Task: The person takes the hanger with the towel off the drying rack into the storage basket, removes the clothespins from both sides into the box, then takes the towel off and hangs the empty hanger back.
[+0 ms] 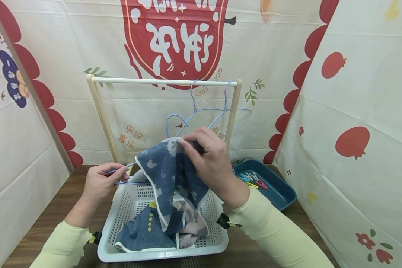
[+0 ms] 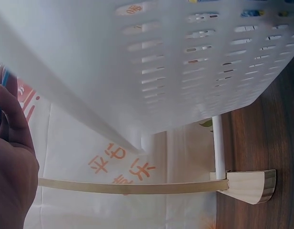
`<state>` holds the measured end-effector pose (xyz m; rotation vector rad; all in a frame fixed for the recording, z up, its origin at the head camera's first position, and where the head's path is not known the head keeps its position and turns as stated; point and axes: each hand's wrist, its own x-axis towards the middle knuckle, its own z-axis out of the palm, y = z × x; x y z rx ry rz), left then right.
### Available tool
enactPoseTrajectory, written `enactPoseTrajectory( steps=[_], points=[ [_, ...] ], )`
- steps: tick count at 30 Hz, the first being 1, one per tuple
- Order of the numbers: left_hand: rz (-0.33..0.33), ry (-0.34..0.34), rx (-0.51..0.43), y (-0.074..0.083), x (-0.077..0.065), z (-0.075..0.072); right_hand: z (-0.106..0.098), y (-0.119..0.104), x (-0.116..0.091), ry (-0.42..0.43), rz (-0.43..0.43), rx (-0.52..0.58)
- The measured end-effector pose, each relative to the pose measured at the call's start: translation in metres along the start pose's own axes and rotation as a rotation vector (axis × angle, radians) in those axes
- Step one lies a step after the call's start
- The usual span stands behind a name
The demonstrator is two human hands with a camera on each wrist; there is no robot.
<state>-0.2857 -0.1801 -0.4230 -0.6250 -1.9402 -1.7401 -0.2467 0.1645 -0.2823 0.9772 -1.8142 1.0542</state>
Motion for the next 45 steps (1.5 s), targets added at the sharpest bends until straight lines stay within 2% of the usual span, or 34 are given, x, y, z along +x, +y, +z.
enactPoseTrajectory(
  steps=[17,27,35,40,45],
  points=[
    [-0.011,-0.006,0.021,-0.002,-0.001,0.000,-0.011,-0.010,0.009,0.092,-0.064,0.025],
    [-0.028,-0.006,0.006,-0.003,0.000,0.001,-0.017,-0.019,0.014,0.139,-0.058,0.046],
    [-0.023,-0.007,0.010,-0.002,0.000,0.002,-0.020,-0.026,0.016,0.204,-0.083,0.094],
    [-0.023,-0.005,0.004,-0.001,0.001,0.002,-0.023,-0.032,0.017,0.272,-0.081,0.118],
    [-0.027,-0.003,0.001,-0.002,0.001,0.002,-0.023,-0.033,0.014,0.307,-0.069,0.134]
  ],
)
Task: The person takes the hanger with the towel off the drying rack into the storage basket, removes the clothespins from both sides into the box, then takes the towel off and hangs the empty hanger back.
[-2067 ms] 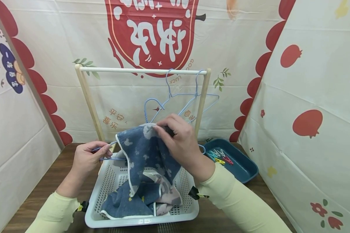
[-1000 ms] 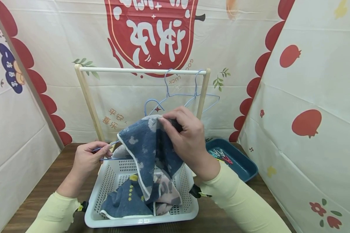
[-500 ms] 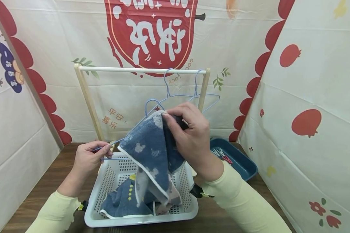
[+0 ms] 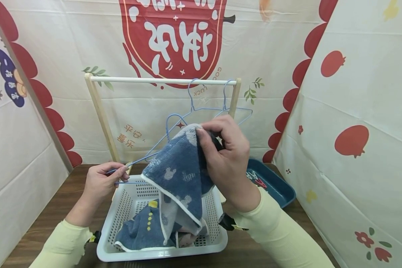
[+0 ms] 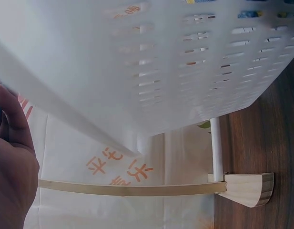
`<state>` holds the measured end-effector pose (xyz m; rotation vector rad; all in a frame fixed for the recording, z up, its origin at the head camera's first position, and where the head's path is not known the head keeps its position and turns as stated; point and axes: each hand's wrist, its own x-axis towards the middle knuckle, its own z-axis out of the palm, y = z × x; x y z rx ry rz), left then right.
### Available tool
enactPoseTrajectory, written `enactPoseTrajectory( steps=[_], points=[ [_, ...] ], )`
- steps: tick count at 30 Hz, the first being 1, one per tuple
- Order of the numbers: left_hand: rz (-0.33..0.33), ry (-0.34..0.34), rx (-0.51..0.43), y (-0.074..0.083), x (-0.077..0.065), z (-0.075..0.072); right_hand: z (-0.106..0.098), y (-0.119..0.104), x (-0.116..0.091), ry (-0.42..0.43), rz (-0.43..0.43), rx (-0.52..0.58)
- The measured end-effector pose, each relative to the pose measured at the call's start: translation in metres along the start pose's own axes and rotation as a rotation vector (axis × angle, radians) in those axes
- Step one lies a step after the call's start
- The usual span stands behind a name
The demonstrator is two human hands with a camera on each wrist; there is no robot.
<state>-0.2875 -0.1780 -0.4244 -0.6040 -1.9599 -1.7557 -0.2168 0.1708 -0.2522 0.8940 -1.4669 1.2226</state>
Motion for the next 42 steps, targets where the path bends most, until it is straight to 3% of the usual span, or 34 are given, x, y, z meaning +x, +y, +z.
enactPoseTrajectory(
  steps=[8,15,28,34,42],
  points=[
    [0.000,-0.001,0.015,-0.001,-0.001,-0.001,-0.001,0.009,-0.015,-0.062,0.036,0.025],
    [-0.013,0.006,0.020,-0.001,-0.001,-0.002,-0.002,0.025,-0.039,-0.228,0.082,0.021],
    [0.003,0.020,0.004,0.001,0.000,0.000,-0.010,0.063,-0.075,-0.553,0.122,-0.154],
    [0.005,0.026,-0.010,0.001,0.001,0.002,-0.015,0.078,-0.087,-0.675,0.063,-0.247],
    [-0.001,0.043,-0.020,0.001,0.001,0.003,-0.012,0.080,-0.104,-0.847,-0.025,-0.333]
  ],
)
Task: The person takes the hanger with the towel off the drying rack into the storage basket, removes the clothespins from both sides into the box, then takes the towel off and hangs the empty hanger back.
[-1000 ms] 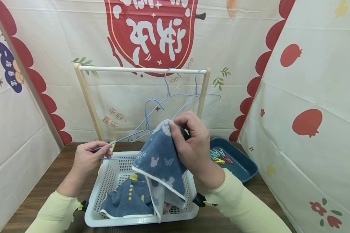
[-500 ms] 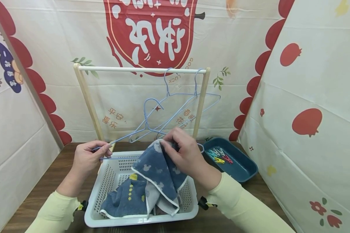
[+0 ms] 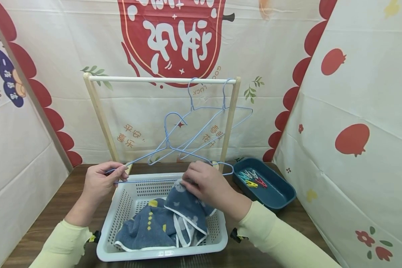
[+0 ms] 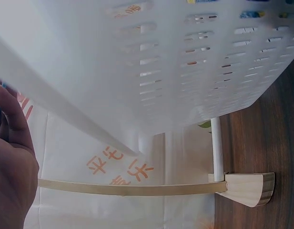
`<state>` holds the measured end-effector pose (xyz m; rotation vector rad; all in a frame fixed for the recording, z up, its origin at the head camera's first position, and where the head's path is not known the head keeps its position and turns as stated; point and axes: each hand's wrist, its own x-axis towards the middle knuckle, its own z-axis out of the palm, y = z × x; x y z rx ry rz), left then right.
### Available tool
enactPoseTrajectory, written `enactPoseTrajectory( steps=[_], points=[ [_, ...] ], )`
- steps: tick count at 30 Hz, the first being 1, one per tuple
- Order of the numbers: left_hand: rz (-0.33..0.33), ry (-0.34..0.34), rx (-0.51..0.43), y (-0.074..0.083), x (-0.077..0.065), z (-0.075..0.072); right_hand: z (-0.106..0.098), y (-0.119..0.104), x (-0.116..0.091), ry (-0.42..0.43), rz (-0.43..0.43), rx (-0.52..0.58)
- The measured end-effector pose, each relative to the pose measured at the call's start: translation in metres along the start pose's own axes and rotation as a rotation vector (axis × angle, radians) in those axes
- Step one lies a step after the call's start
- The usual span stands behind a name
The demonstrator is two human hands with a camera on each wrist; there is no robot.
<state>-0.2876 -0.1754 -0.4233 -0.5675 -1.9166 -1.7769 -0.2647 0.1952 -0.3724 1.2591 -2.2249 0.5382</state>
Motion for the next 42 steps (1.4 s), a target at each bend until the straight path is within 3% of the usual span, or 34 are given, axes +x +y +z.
enactPoseTrajectory(
  steps=[10,14,27,36,42],
  points=[
    [0.000,-0.004,-0.002,0.000,0.000,0.001,0.014,-0.007,-0.007,-0.298,-0.017,-0.098],
    [0.000,-0.006,0.003,0.000,0.000,0.001,0.023,-0.003,-0.009,-0.422,0.006,-0.084],
    [0.007,-0.009,0.002,0.001,0.001,0.000,0.042,0.004,0.007,-0.644,0.182,-0.008],
    [0.009,-0.001,0.006,0.002,0.001,0.000,0.055,0.003,0.006,-0.835,0.209,-0.025],
    [0.012,0.002,0.006,0.002,0.000,-0.002,0.057,0.000,0.008,-0.882,0.216,-0.047]
  ],
)
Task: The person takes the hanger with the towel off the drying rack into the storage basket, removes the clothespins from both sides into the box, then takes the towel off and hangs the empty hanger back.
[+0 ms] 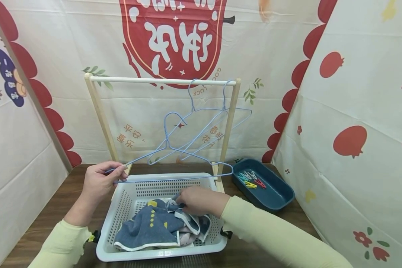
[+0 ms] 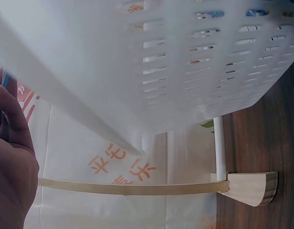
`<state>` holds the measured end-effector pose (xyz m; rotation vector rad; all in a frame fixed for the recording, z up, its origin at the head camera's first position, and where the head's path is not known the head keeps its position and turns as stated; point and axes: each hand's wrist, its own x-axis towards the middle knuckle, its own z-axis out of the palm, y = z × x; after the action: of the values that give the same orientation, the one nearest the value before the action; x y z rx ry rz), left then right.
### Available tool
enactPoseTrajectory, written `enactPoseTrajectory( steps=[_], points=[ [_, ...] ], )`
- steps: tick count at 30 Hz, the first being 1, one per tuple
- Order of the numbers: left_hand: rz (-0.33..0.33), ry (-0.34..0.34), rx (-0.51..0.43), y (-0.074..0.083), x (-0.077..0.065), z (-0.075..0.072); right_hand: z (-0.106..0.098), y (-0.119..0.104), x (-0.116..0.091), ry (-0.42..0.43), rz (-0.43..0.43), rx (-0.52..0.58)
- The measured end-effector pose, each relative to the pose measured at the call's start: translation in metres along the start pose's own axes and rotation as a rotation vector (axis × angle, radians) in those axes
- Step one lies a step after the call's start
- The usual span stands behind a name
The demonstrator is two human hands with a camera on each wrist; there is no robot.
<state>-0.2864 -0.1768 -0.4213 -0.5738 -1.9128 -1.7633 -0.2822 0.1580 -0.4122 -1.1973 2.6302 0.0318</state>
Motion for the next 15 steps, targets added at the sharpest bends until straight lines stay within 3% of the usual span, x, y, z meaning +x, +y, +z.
enactPoseTrajectory(
  steps=[8,15],
  points=[
    [-0.005,-0.007,-0.009,-0.001,-0.001,-0.001,-0.003,-0.003,-0.002,-0.018,0.014,0.035],
    [0.002,-0.003,-0.005,-0.001,-0.001,-0.003,-0.011,0.001,-0.012,-0.015,0.137,0.208]
  ],
)
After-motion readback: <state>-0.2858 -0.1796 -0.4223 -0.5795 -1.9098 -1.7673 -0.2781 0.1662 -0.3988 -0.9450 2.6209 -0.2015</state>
